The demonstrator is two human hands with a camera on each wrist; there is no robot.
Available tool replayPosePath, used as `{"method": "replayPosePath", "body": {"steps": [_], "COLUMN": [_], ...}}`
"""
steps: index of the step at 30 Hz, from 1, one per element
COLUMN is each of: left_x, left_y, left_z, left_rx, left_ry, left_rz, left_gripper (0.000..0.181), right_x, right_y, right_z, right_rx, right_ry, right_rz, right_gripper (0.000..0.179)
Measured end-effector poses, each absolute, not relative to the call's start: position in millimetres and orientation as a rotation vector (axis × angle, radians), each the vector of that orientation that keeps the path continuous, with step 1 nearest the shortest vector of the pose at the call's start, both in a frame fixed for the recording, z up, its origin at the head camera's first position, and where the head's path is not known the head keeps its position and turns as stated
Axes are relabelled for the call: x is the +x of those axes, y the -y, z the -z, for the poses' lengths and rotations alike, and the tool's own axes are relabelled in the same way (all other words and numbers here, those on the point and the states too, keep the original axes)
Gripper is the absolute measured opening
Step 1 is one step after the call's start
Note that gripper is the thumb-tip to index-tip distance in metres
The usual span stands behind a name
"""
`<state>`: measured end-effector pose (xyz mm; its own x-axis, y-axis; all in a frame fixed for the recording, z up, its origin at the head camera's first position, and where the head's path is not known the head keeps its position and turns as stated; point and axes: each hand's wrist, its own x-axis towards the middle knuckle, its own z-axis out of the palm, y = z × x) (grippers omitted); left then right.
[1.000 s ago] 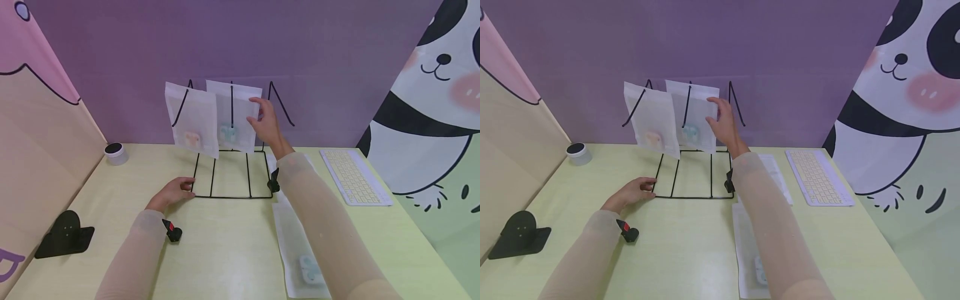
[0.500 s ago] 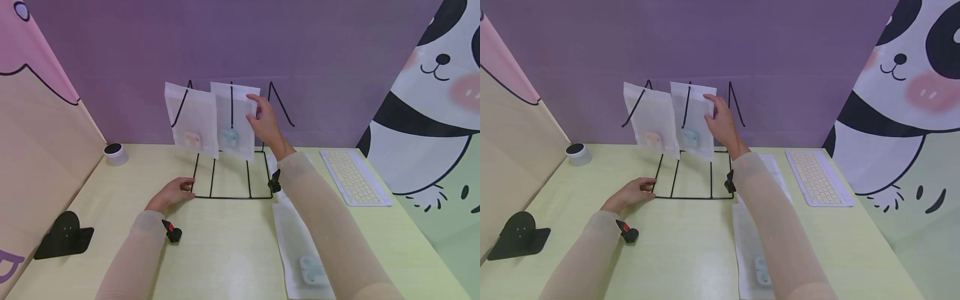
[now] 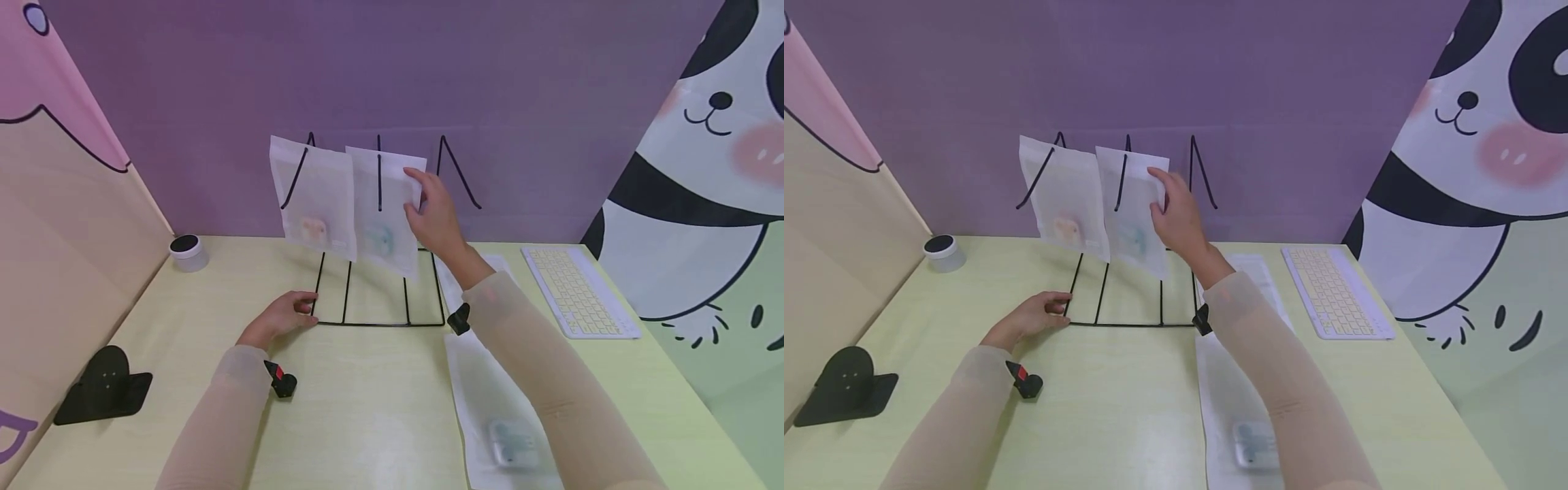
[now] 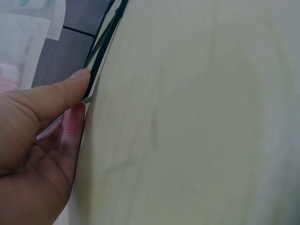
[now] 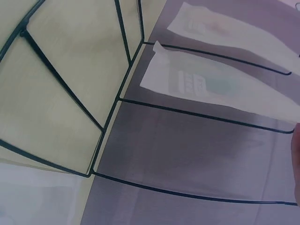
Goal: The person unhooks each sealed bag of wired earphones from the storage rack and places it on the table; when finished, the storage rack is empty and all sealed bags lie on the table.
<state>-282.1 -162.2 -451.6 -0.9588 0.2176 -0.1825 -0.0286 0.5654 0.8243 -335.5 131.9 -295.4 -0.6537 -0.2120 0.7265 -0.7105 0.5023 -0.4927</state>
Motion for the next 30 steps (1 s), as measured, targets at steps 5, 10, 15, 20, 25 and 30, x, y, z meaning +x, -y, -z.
{"method": "replayPosePath", "body": {"steps": [5,10,15,20,25,30], "left_x": [-283.7,-282.7,-282.4,-284.1,-284.6,-285.5], "left_y": [162.0,161.2,159.9,159.8,161.2,162.7], "left_z": [452.0,450.9,450.2,451.2,452.6,453.1], "left_rx": [0.151,0.164,0.165,0.16,0.167,0.164], "left_ry": [-2.538,-2.537,-2.542,-2.551,-2.559,-2.553], "left_rz": [-1.337,-1.341,-1.336,-1.335,-1.332,-1.346], "left_gripper": [0.058,0.058,0.058,0.058,0.057,0.058], "right_x": [-319.3,-303.7,-287.4,-274.7,-262.0,-250.4], "right_y": [-131.0,-131.6,-134.4,-137.9,-141.9,-145.7], "right_z": [293.7,291.5,289.3,286.6,285.7,284.4], "right_rx": [0.748,0.737,0.738,0.772,0.805,0.84], "right_ry": [2.162,2.175,2.182,2.165,2.194,2.212], "right_rz": [-1.052,-1.035,-0.992,-0.962,-0.984,-1.008], "right_gripper": [0.051,0.052,0.053,0.053,0.053,0.054]}}
